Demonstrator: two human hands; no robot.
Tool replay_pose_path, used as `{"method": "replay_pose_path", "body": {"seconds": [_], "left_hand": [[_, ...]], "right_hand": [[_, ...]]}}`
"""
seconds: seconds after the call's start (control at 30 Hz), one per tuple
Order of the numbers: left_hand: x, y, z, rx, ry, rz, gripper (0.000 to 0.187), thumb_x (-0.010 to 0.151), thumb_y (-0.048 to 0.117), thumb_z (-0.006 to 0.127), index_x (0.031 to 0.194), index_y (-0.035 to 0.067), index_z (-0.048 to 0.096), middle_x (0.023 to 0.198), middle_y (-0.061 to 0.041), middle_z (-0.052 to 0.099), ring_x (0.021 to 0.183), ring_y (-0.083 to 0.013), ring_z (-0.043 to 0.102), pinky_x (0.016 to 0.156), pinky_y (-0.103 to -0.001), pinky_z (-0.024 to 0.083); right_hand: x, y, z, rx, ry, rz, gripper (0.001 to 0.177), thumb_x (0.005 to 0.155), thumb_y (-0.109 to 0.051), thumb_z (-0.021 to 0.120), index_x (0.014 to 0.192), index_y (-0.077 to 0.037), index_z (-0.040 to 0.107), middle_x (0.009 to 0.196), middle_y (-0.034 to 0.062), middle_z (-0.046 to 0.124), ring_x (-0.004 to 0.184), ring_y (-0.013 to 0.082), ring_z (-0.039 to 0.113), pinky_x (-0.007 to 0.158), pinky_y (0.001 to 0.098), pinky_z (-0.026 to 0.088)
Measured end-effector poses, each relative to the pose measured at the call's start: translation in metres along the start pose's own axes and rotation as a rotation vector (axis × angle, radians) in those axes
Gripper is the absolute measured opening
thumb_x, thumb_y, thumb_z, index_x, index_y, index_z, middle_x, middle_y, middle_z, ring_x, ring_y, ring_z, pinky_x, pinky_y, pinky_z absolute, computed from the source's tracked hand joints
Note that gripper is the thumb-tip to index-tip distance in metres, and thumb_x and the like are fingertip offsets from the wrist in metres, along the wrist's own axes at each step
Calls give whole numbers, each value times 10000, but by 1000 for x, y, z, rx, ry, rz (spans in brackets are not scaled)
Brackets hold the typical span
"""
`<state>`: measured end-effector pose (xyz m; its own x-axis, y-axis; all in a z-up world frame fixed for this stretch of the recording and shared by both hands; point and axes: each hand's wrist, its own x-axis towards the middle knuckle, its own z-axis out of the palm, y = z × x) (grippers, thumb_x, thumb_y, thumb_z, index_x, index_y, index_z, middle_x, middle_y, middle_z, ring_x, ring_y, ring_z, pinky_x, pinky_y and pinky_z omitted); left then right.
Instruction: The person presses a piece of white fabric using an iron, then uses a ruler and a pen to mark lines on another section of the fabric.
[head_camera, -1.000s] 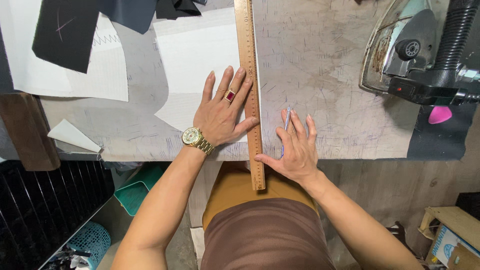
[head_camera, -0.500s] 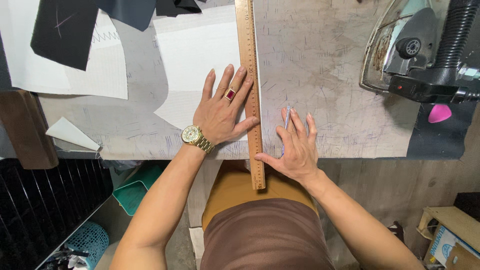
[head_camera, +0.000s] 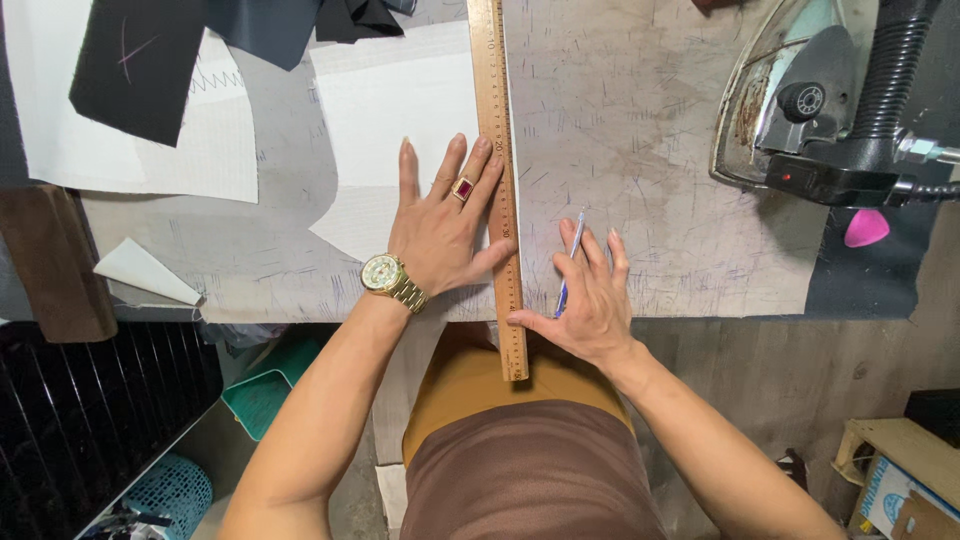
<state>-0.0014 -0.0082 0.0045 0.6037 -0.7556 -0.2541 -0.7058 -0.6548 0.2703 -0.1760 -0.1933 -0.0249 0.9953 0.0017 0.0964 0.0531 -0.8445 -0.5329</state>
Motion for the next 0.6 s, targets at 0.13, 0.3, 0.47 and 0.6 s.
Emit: {"method": "replay_pose_path", "body": {"seconds": [0.13,0.3,0.47,0.6], "left_hand": [[7,21,-32,176,-84,-19,1170,767,868,604,1620,116,326,1714,-111,241,1580,-361,114,1165,-734,-158],[17,32,-33,92,-166,-63,1316,609,659,871,1581,-28,309,1668,-277,232,1540,-476,182,1087,-841,-162],[14,33,-34,92,-168,-70,1280,631,644,861,1574,-33,321,1679,-274,206,1533,-477,208,1086,-842,-154],[15,34,-38,71,-196,-80,1269,639,623,868,1572,-40,320,1677,-276,202,1535,-479,202,1083,-844,-153]], "right_hand": [[6,-2,-18,167,-18,71,824,780,-658,802,1242,-66,462,1627,193,389,1516,315,326,1273,582,82],[16,4,-40,810,94,190,288,995,-88,646,1242,60,636,982,231,768,831,272,784,719,338,674],[46,0,-43,822,43,236,98,950,-38,715,1039,-13,749,853,140,785,737,175,760,647,276,621],[54,3,-31,686,83,226,105,900,-26,792,1003,-31,773,891,139,787,802,192,759,705,310,584]]}}
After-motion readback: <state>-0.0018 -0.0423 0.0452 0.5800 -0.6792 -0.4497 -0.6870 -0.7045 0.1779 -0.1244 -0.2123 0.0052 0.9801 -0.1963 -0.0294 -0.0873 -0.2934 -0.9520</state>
